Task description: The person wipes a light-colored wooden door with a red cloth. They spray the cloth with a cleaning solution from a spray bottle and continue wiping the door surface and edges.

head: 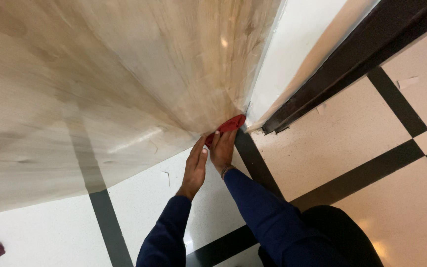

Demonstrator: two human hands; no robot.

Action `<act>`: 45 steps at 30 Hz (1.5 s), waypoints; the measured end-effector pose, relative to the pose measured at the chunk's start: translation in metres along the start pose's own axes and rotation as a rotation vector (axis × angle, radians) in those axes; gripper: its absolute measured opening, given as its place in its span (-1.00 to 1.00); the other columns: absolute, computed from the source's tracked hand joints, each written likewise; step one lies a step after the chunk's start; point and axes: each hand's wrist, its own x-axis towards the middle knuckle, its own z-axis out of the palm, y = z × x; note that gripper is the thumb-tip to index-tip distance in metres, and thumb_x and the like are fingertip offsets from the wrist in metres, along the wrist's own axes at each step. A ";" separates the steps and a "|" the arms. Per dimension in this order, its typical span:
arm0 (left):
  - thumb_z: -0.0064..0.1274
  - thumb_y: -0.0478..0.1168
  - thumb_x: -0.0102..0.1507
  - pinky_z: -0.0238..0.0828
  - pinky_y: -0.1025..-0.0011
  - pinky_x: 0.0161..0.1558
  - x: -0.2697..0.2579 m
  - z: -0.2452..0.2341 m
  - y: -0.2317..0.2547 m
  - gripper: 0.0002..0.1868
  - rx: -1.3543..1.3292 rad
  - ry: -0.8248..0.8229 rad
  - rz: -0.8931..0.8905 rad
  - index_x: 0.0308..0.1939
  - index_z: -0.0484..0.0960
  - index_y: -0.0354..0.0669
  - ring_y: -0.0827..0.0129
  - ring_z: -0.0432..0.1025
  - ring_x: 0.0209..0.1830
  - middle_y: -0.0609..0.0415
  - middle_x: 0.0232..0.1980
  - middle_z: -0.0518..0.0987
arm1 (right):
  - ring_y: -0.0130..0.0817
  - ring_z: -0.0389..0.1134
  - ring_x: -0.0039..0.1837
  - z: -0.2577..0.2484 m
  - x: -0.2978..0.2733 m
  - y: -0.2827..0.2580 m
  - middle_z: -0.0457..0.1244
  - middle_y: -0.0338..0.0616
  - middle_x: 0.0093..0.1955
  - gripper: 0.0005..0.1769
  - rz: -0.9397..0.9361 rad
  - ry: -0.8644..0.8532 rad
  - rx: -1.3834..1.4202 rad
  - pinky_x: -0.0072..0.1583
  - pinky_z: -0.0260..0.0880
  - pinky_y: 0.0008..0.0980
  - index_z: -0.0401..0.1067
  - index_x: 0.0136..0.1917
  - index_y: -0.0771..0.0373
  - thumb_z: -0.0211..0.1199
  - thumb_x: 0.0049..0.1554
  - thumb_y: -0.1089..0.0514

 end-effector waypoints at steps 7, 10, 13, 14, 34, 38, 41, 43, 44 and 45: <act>-0.35 0.01 0.47 -0.14 0.21 0.57 0.000 0.003 -0.006 -0.38 0.000 0.009 0.068 0.53 0.19 -0.26 0.09 -0.01 0.66 -0.16 0.62 0.17 | 0.35 0.03 0.52 0.001 -0.006 0.027 -0.13 0.50 0.58 -0.49 -0.063 -0.063 -0.098 0.50 0.08 0.02 0.01 0.50 0.49 -0.11 0.37 0.19; -0.34 0.01 0.47 -0.13 0.22 0.58 0.000 0.001 -0.004 -0.38 -0.004 0.022 0.088 0.53 0.20 -0.26 0.09 0.01 0.66 -0.16 0.62 0.18 | 0.40 -0.02 0.53 0.004 -0.006 0.034 -0.15 0.53 0.56 -0.42 -0.080 -0.041 -0.066 0.51 0.00 0.05 -0.06 0.54 0.57 -0.09 0.35 0.22; -0.34 0.01 0.46 -0.14 0.23 0.56 -0.005 -0.003 -0.002 -0.39 0.002 0.022 0.043 0.53 0.20 -0.23 0.10 -0.01 0.65 -0.14 0.62 0.18 | 0.35 0.02 0.52 0.013 -0.006 0.037 -0.10 0.48 0.55 -0.41 0.003 -0.041 -0.038 0.54 -0.01 0.01 -0.04 0.52 0.56 -0.06 0.32 0.22; -0.34 0.01 0.46 -0.14 0.23 0.56 -0.006 -0.004 -0.002 -0.39 0.012 0.027 0.032 0.54 0.20 -0.22 0.11 0.00 0.65 -0.14 0.61 0.18 | 0.34 0.03 0.53 0.015 -0.006 0.037 -0.09 0.47 0.55 -0.41 0.033 -0.041 -0.019 0.55 -0.01 -0.01 -0.04 0.52 0.55 -0.05 0.31 0.22; -0.34 0.02 0.47 -0.12 0.24 0.56 -0.020 -0.021 0.010 -0.38 -0.031 0.019 0.102 0.54 0.20 -0.23 0.11 0.01 0.65 -0.12 0.62 0.19 | 0.07 0.33 0.05 0.048 0.018 0.061 0.22 0.33 0.10 -0.56 0.371 0.019 0.379 0.05 0.35 -0.06 -0.03 0.28 0.52 -0.07 0.15 0.41; -0.32 0.03 0.46 -0.11 0.24 0.55 -0.020 -0.023 0.012 -0.39 -0.005 0.043 0.051 0.53 0.22 -0.19 0.12 0.02 0.64 -0.11 0.61 0.19 | -0.16 0.21 -0.49 0.038 0.021 0.048 0.19 0.16 -0.35 -0.71 0.646 -0.139 0.585 -0.49 0.23 -0.19 -0.15 0.17 0.40 -0.21 0.19 0.41; -0.32 0.04 0.46 -0.11 0.24 0.55 -0.019 -0.022 0.011 -0.39 0.007 0.048 0.072 0.53 0.23 -0.17 0.12 0.02 0.64 -0.11 0.61 0.19 | -0.24 0.19 -0.54 0.037 0.022 0.044 0.18 0.13 -0.38 -0.64 0.640 -0.168 0.628 -0.54 0.18 -0.25 -0.20 0.19 0.35 -0.21 0.16 0.43; -0.32 0.04 0.46 -0.11 0.25 0.55 -0.020 -0.022 0.011 -0.38 0.006 0.049 0.085 0.53 0.23 -0.18 0.12 0.02 0.64 -0.11 0.61 0.19 | -0.16 0.22 -0.46 0.038 0.022 0.044 0.20 0.17 -0.28 -0.55 0.637 -0.174 0.606 -0.47 0.20 -0.20 -0.20 0.24 0.35 -0.18 0.12 0.44; -0.32 0.05 0.46 -0.10 0.25 0.55 -0.021 -0.022 0.011 -0.38 0.002 0.049 0.084 0.53 0.23 -0.18 0.12 0.02 0.64 -0.11 0.61 0.19 | -0.13 0.18 -0.32 0.040 0.021 0.046 0.16 0.20 -0.18 -0.51 0.645 -0.179 0.597 -0.33 0.15 -0.19 -0.19 0.27 0.39 -0.14 0.11 0.42; -0.32 0.05 0.46 -0.09 0.25 0.55 -0.022 -0.023 0.011 -0.38 -0.003 0.047 0.082 0.53 0.23 -0.18 0.13 0.02 0.64 -0.11 0.61 0.19 | -0.09 0.14 -0.18 0.042 0.022 0.049 0.12 0.23 -0.08 -0.47 0.640 -0.174 0.575 -0.18 0.10 -0.17 -0.19 0.29 0.43 -0.10 0.10 0.41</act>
